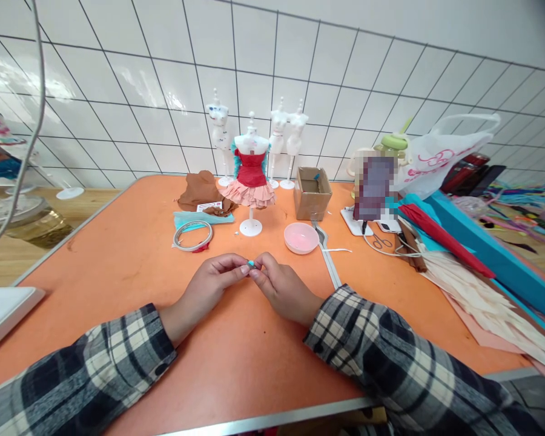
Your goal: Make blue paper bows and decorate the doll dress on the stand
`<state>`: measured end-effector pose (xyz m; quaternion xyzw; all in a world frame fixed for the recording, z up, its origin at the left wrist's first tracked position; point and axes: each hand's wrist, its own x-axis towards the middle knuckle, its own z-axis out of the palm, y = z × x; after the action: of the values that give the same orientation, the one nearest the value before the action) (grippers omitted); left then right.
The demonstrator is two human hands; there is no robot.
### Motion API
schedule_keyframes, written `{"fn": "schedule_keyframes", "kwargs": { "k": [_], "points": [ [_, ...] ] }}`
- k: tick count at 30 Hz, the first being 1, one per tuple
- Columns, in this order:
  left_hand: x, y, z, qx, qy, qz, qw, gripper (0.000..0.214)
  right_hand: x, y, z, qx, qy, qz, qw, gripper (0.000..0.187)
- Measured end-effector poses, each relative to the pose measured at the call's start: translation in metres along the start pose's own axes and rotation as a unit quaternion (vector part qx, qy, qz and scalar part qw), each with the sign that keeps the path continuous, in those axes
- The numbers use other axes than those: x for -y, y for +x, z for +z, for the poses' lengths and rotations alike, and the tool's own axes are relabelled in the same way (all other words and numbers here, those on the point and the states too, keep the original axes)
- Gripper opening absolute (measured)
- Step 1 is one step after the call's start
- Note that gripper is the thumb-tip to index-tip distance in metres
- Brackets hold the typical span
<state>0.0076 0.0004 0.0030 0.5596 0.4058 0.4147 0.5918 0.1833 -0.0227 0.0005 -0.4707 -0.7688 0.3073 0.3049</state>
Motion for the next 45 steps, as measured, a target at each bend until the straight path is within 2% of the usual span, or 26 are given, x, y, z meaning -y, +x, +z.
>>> {"fn": "schedule_keyframes", "kwargs": {
  "k": [9,14,18,20,24,28,32,35,37,39,40,42,44,45],
  "points": [
    [0.003,0.003,-0.003,0.0,0.006,-0.007,1.0,0.015,-0.006,0.002,-0.001,0.006,-0.004,-0.004,1.0,0.014],
    [0.006,0.005,-0.003,-0.042,0.072,-0.017,0.996,0.029,-0.016,0.007,-0.005,-0.053,0.045,0.03,0.997,0.019],
    [0.011,0.005,-0.002,0.01,0.136,0.001,0.991,0.039,-0.019,0.009,-0.007,-0.099,0.07,0.041,0.992,0.032],
    [0.013,0.005,-0.003,0.035,0.165,0.02,0.986,0.039,-0.019,0.009,-0.005,-0.097,0.076,0.027,0.992,0.027],
    [0.017,0.005,-0.004,0.047,0.197,0.033,0.979,0.035,-0.019,0.01,-0.003,-0.089,0.072,0.005,0.993,0.012],
    [0.017,0.004,-0.003,0.049,0.178,0.025,0.982,0.033,-0.018,0.01,-0.005,-0.114,0.014,-0.031,0.993,0.003],
    [0.014,0.004,-0.003,0.041,0.133,-0.006,0.99,0.036,-0.016,0.008,-0.007,-0.149,-0.025,-0.073,0.986,0.013],
    [0.011,0.005,-0.005,0.007,0.111,-0.025,0.993,0.047,-0.014,0.008,-0.007,-0.17,0.015,-0.063,0.983,0.013],
    [0.01,0.006,-0.006,-0.008,0.111,-0.02,0.994,0.056,-0.013,0.009,-0.006,-0.171,0.108,-0.011,0.979,0.012],
    [0.01,0.006,-0.005,-0.008,0.118,0.001,0.993,0.054,-0.01,0.009,-0.004,-0.155,0.27,0.07,0.948,0.017],
    [0.009,0.005,-0.003,-0.008,0.121,0.016,0.992,0.048,-0.007,0.009,-0.003,-0.134,0.365,0.112,0.915,0.02],
    [0.008,0.004,0.0,-0.019,0.127,0.053,0.99,0.033,-0.002,0.008,-0.001,-0.073,0.531,0.182,0.824,0.028],
    [0.007,0.003,0.002,-0.031,0.125,0.083,0.988,0.024,0.002,0.007,0.001,-0.014,0.63,0.222,0.744,0.033],
    [0.006,0.003,0.002,-0.028,0.121,0.091,0.988,0.021,0.004,0.005,0.003,0.008,0.656,0.233,0.718,0.034]
  ]
}}
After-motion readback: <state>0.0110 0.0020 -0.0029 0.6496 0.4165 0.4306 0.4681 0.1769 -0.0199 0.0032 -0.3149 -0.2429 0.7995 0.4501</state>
